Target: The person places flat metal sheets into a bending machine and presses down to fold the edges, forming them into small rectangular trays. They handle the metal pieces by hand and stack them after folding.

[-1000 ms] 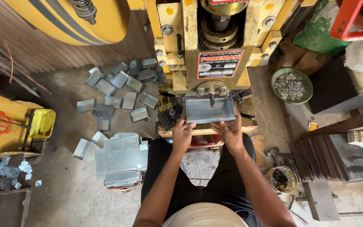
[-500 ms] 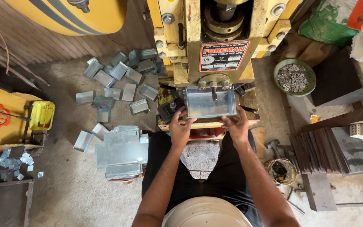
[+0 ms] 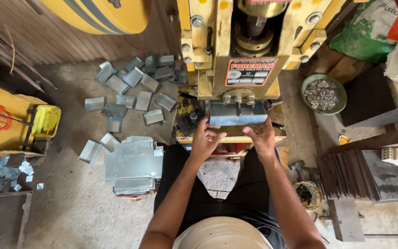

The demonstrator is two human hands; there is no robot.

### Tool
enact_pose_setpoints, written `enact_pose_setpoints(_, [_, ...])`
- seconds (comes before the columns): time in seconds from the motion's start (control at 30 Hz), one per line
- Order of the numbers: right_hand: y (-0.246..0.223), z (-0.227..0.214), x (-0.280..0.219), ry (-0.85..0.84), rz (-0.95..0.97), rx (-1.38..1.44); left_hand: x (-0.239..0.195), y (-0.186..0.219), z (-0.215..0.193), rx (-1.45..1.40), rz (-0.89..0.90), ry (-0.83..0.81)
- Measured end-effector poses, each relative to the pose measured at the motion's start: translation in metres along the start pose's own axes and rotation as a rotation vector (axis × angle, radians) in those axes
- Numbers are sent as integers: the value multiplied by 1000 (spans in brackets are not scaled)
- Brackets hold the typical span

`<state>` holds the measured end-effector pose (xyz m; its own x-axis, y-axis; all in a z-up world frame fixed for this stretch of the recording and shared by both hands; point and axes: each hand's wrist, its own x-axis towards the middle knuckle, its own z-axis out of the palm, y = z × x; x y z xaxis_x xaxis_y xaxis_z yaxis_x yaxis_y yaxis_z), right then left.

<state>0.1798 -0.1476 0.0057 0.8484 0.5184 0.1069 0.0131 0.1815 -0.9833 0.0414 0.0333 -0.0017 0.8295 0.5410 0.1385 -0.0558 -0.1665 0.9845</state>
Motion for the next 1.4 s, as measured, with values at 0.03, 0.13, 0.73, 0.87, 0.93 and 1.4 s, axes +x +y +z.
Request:
enact_pose_setpoints(0.03, [1,-2,-1,0,4,32,-1,2,-2,-37,26,-13])
enact_pose_setpoints(0.13, [3,-14,-20,13,74,149,-24,1,-6,-168,12,-58])
enact_pose_setpoints(0.73, [-9,-11,-20,-102,65,173,-34,22,-10,-24,-140,-127])
enact_pose_setpoints(0.87, [6,-26,-42,76,461,429,-76,-29,-2,-104,-339,-158])
enact_pose_setpoints(0.93, [15,-24,-47,129,506,409,-90,-60,-2,-170,-333,-129])
enact_pose_setpoints(1.4, [-22,39,-111,-568,217,30,-154,-71,-107,47,-769,-82])
